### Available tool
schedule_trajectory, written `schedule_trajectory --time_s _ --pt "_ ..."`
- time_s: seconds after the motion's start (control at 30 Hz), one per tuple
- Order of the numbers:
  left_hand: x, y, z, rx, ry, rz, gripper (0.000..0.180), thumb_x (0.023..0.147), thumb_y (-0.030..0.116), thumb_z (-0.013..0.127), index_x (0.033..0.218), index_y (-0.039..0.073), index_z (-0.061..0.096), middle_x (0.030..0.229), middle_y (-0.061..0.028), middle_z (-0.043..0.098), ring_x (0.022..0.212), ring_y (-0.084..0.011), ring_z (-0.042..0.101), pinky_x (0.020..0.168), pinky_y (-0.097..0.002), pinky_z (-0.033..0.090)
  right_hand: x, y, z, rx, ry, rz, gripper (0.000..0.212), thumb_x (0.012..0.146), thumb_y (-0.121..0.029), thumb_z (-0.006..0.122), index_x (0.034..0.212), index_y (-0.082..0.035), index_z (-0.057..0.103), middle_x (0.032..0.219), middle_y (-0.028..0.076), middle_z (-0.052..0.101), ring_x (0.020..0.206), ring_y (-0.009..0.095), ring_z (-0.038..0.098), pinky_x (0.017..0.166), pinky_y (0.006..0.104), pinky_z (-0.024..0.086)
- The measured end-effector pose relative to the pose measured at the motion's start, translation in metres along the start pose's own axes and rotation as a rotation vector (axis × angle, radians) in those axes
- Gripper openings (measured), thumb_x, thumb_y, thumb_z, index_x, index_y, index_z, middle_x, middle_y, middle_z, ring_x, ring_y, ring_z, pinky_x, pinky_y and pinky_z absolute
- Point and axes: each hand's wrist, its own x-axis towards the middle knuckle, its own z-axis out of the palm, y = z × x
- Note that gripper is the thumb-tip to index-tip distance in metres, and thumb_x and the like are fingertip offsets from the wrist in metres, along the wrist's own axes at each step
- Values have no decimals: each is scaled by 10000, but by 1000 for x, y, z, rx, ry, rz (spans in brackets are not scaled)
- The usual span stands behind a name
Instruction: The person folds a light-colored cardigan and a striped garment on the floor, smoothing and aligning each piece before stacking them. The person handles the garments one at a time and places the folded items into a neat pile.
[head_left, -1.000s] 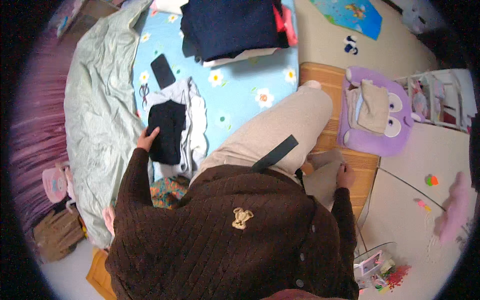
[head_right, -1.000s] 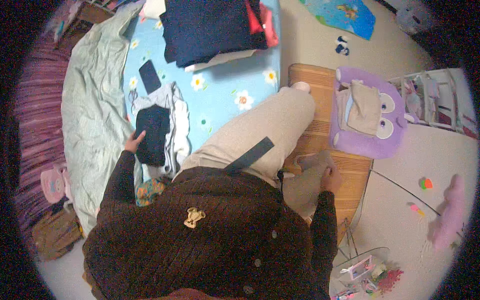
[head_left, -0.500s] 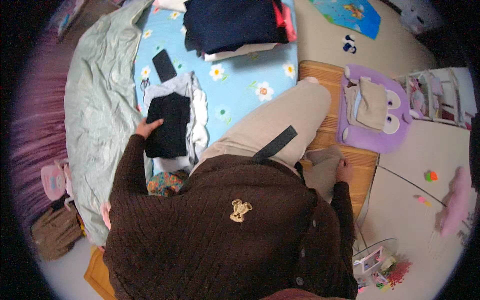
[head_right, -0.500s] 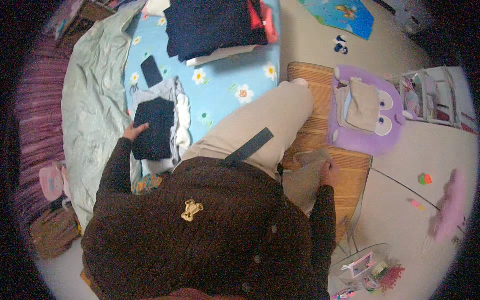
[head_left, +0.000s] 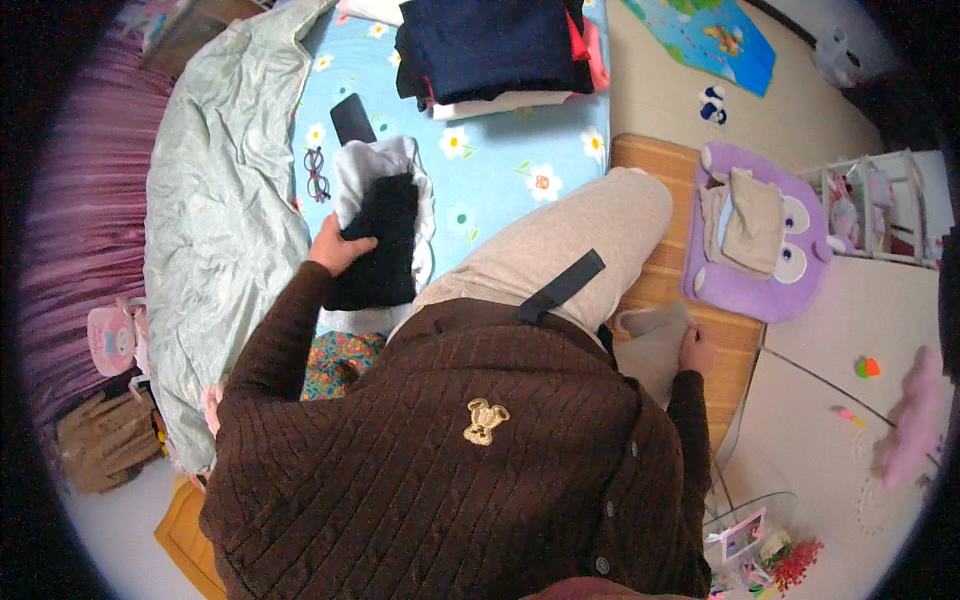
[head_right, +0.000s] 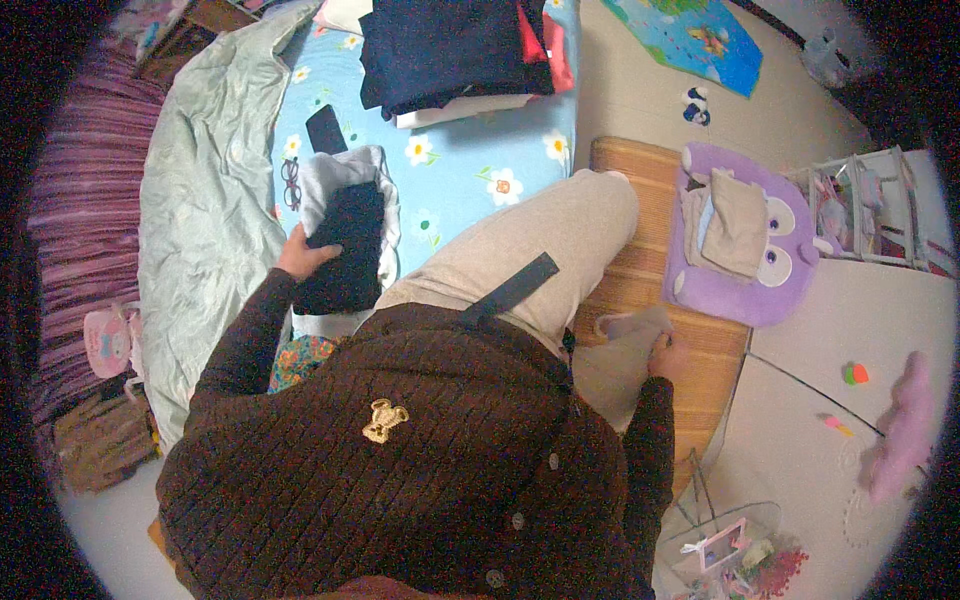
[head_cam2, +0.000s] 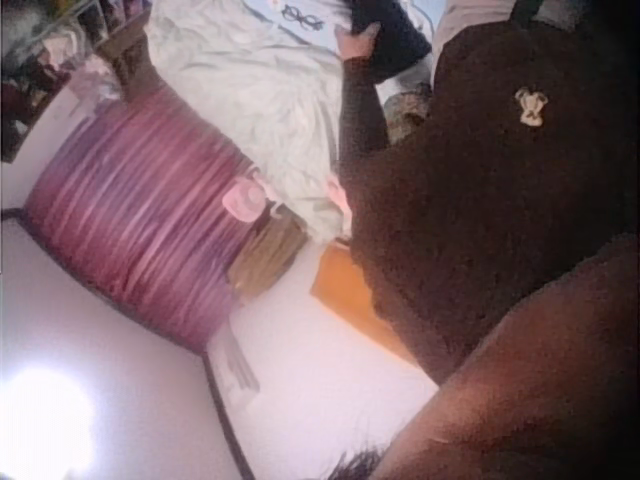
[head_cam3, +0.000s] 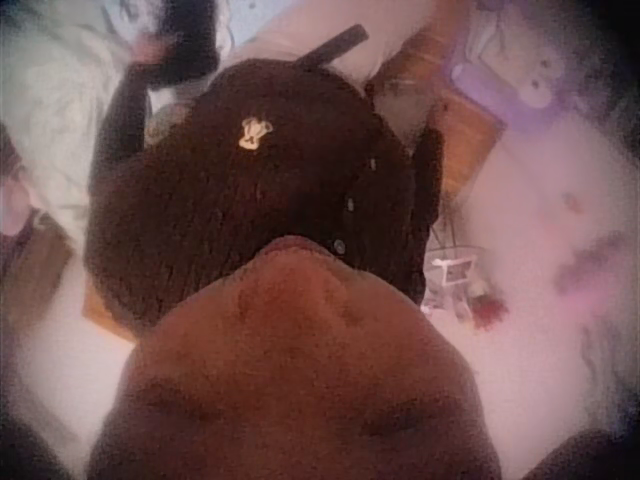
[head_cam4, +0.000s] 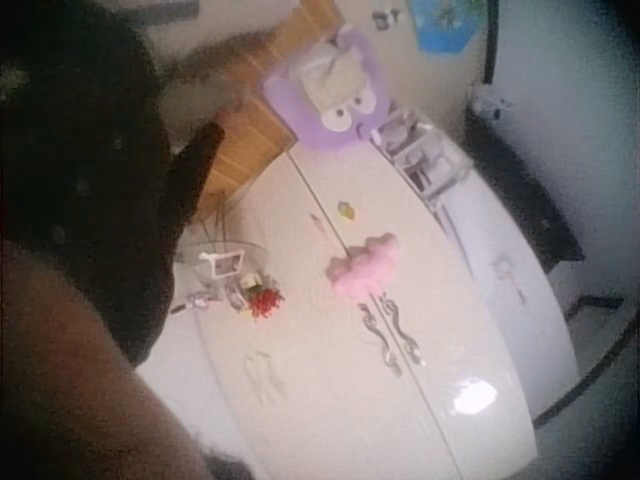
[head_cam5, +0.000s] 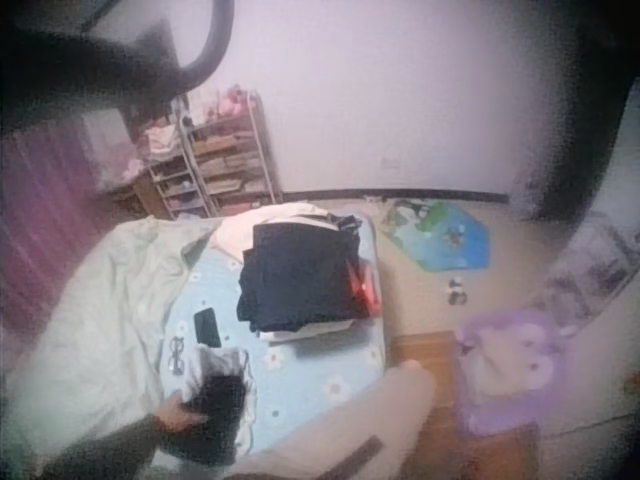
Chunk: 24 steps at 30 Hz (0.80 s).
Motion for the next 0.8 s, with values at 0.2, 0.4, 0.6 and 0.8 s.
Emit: schedule_trajectory --time_s 0.2,0.4,0.6,0.8 --pt "-25 85 -19 318 -55 23 750 725 343 748 1286 -28 414 906 -272 655 873 -428 637 760 -469 501 0 -7 -10 -46 -76 85 307 879 -346 554 984 -97 700 936 179 673 839 375 629 726 486 485" --pt "-35 225 -68 138 22 524 611 708 198 753 1238 20 508 873 -250 656 843 -418 649 718 -429 516 -9 -23 -26 31 -22 191 295 845 -315 553 936 -79 706 875 168 679 835 365 637 719 484 492" --pt "-9 383 -49 -68 -122 854 450 684 110 768 1077 -35 603 934 -207 686 871 -309 689 781 -348 511 -15 -22 -31 55 112 103 240 840 -261 545 841 -78 700 888 129 686 897 332 623 861 426 460" --pt "43 572 77 -465 -507 1011 532 732 182 779 1186 2 566 1054 -123 663 930 -202 626 854 -323 489 -15 -20 -30 98 84 167 178 823 -233 579 845 -94 688 896 109 683 932 302 605 894 401 436"
